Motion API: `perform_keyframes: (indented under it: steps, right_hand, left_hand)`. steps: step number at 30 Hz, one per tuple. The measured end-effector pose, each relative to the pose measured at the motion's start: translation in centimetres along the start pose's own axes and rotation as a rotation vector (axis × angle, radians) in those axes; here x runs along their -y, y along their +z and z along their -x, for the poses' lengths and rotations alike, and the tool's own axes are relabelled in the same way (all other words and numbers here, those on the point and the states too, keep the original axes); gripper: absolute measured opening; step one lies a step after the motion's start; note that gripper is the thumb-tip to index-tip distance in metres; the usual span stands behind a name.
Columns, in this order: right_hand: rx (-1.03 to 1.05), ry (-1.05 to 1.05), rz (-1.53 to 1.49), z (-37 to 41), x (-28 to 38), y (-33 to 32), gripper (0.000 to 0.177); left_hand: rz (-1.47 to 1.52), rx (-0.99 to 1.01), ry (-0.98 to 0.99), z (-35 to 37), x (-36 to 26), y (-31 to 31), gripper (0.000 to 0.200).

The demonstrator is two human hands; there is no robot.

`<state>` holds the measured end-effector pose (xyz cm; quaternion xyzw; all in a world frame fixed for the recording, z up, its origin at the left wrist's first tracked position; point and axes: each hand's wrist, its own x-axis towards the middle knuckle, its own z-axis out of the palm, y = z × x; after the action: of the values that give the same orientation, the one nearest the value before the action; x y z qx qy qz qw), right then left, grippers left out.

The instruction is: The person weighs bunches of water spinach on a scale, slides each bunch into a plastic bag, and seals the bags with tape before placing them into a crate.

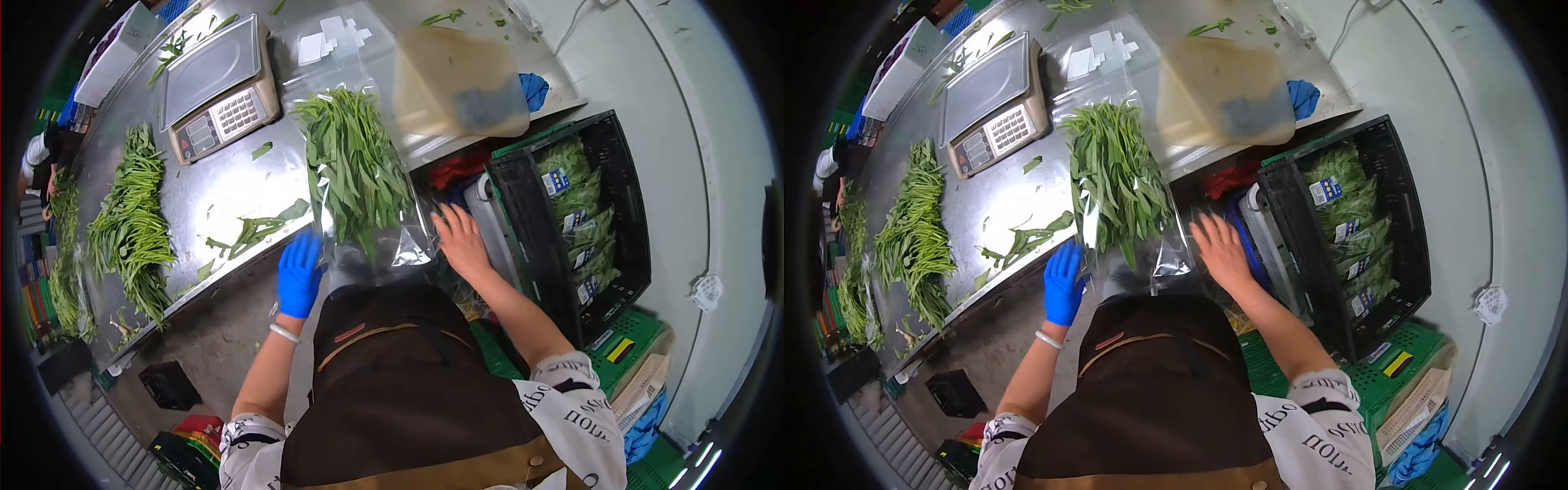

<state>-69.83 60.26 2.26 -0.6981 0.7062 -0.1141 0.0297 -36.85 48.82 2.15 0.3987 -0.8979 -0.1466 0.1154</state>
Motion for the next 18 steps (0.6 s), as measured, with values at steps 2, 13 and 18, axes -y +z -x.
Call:
perform_keyframes:
  steps: [2, 13, 18]
  right_hand:
    - [-0.05, -0.249, -0.078, -2.2, -0.6, 1.7, 0.038]
    - [0.388, 0.378, -1.252, -9.1, -2.3, 2.6, 0.028]
    - [0.422, 0.657, -1.306, -9.3, -1.6, 6.3, 0.036]
  left_hand:
    - [-0.108, 0.075, 0.211, -0.8, 0.0, 0.1, 0.06]
    - [0.999, 0.424, -0.656, -6.6, 5.9, -2.2, 0.039]
    - [0.877, 0.569, -0.889, -7.3, 9.3, 3.5, 0.043]
